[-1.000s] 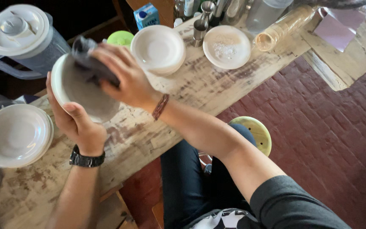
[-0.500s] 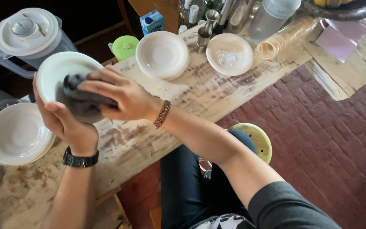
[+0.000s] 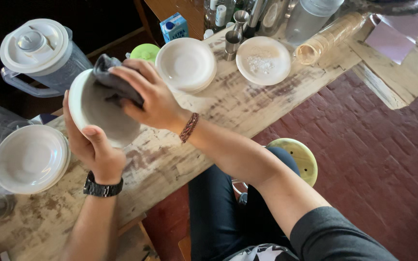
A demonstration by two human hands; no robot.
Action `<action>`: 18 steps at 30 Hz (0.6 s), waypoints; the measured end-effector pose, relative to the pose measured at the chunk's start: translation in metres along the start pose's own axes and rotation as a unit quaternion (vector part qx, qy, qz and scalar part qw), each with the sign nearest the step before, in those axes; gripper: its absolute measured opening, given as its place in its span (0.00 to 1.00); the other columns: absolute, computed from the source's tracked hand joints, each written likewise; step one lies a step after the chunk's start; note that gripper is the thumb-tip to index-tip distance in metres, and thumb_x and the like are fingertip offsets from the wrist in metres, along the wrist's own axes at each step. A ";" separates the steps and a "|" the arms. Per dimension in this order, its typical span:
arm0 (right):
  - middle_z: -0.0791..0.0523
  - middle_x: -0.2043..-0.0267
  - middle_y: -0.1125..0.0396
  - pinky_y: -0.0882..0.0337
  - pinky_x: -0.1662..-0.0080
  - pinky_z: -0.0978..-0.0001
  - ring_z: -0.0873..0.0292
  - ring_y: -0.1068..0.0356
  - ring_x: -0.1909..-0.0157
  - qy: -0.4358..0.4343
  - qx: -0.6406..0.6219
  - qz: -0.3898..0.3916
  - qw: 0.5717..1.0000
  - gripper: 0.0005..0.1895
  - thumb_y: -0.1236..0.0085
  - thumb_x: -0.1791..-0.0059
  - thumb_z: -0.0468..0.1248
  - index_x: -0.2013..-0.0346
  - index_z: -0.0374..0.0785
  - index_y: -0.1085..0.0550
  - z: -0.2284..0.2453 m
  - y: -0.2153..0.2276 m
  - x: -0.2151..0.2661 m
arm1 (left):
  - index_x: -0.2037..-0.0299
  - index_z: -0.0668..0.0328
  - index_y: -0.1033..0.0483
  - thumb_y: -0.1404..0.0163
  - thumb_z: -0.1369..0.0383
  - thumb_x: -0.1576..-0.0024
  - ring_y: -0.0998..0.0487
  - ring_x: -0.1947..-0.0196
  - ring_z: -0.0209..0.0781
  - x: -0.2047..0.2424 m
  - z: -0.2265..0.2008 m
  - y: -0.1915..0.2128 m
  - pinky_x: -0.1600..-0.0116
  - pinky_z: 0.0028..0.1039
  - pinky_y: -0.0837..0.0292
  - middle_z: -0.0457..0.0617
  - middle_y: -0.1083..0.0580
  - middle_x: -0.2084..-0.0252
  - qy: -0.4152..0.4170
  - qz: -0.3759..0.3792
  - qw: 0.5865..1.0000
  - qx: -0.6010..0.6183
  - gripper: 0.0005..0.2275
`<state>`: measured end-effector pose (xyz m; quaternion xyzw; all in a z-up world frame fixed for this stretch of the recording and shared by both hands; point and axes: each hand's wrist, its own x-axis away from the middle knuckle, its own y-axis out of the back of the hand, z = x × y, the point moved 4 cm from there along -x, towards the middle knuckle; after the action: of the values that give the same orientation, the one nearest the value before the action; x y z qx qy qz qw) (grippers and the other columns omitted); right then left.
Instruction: The person wipes several white bowls and plates with a grey cloth while sitting at a counter, cleaning each dish thoroughly before setting it aside.
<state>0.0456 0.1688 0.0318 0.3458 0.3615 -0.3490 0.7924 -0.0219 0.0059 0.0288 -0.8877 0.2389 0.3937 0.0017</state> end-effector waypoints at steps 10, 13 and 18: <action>0.52 0.35 0.39 0.34 0.31 0.58 0.48 0.36 0.35 0.127 -0.135 0.113 0.976 0.33 0.35 0.52 0.35 0.33 0.45 0.35 0.027 -0.013 0.010 | 0.26 0.70 0.43 0.66 0.42 0.26 0.31 0.34 0.43 -0.001 0.009 0.011 0.28 0.32 0.36 0.57 0.34 0.29 -0.011 -0.046 0.998 0.044 0.34; 0.52 0.37 0.38 0.32 0.33 0.60 0.49 0.34 0.37 0.123 -0.109 0.115 0.980 0.34 0.35 0.54 0.35 0.34 0.47 0.35 0.018 -0.023 0.008 | 0.26 0.72 0.44 0.66 0.42 0.27 0.31 0.35 0.44 -0.003 0.015 0.013 0.29 0.34 0.34 0.58 0.35 0.29 0.005 -0.055 0.996 0.072 0.35; 0.54 0.38 0.38 0.32 0.34 0.60 0.49 0.36 0.35 0.063 -0.007 0.080 0.995 0.35 0.35 0.54 0.35 0.33 0.48 0.36 -0.007 -0.013 0.007 | 0.26 0.71 0.44 0.69 0.44 0.24 0.32 0.31 0.48 -0.003 0.017 0.009 0.26 0.34 0.36 0.61 0.36 0.27 -0.010 -0.035 0.999 -0.007 0.33</action>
<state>0.0366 0.1656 0.0184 0.3895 0.3847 -0.2597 0.7955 -0.0389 0.0027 0.0207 -0.8915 0.2050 0.4038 0.0119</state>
